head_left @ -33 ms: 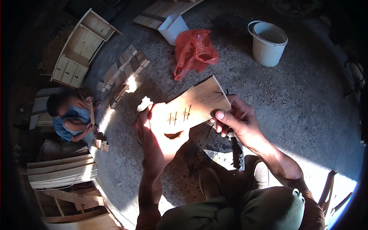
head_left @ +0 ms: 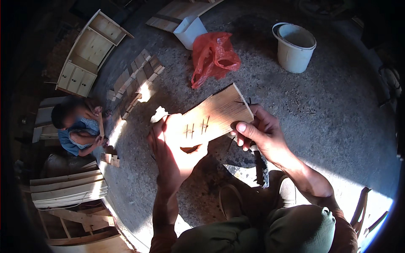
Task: Removing nails from scraps of wood using a hammer and a pry bar.
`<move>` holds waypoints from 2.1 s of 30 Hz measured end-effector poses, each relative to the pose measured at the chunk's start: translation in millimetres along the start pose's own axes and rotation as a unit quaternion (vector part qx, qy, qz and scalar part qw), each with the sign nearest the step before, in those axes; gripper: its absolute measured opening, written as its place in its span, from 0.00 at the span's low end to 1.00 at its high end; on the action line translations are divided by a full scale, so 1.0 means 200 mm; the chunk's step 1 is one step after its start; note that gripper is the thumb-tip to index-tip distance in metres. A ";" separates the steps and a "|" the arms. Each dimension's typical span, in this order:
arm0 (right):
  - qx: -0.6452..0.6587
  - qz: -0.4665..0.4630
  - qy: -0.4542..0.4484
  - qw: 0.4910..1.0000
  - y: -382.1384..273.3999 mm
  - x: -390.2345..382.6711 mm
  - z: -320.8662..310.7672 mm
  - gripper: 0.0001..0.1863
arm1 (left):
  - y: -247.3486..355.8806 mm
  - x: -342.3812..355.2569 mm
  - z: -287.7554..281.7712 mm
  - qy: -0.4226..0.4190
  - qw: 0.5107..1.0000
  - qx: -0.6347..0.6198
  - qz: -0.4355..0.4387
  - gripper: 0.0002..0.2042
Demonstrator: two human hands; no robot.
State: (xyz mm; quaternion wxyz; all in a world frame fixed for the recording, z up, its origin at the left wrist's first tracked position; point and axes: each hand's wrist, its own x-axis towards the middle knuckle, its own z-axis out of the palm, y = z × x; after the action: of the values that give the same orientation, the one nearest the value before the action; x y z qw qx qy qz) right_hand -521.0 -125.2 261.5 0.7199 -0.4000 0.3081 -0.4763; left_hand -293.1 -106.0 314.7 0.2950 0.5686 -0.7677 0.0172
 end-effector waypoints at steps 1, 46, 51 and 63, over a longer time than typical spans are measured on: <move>0.004 -0.006 -0.002 1.000 0.00 -0.01 0.00 0.23 | 0.00 -0.01 0.00 0.000 1.000 -0.001 0.001 0.33; 0.238 -0.168 0.094 0.952 -0.32 -0.40 -0.22 0.18 | 0.49 0.27 -0.16 0.055 0.963 0.020 0.263 0.22; 0.222 -0.174 0.091 0.955 -0.33 -0.42 -0.21 0.19 | 0.53 0.25 -0.21 0.051 0.963 0.018 0.262 0.29; 0.223 -0.141 0.048 0.964 -0.24 -0.36 -0.12 0.20 | 0.55 0.16 -0.38 0.017 0.959 0.149 0.241 0.45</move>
State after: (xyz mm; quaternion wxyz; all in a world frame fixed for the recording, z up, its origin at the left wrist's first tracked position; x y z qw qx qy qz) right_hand -587.4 -76.3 296.9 0.7010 -0.2460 0.1688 -0.6478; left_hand -362.2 -66.4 426.7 0.2072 0.4038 -0.8655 0.2119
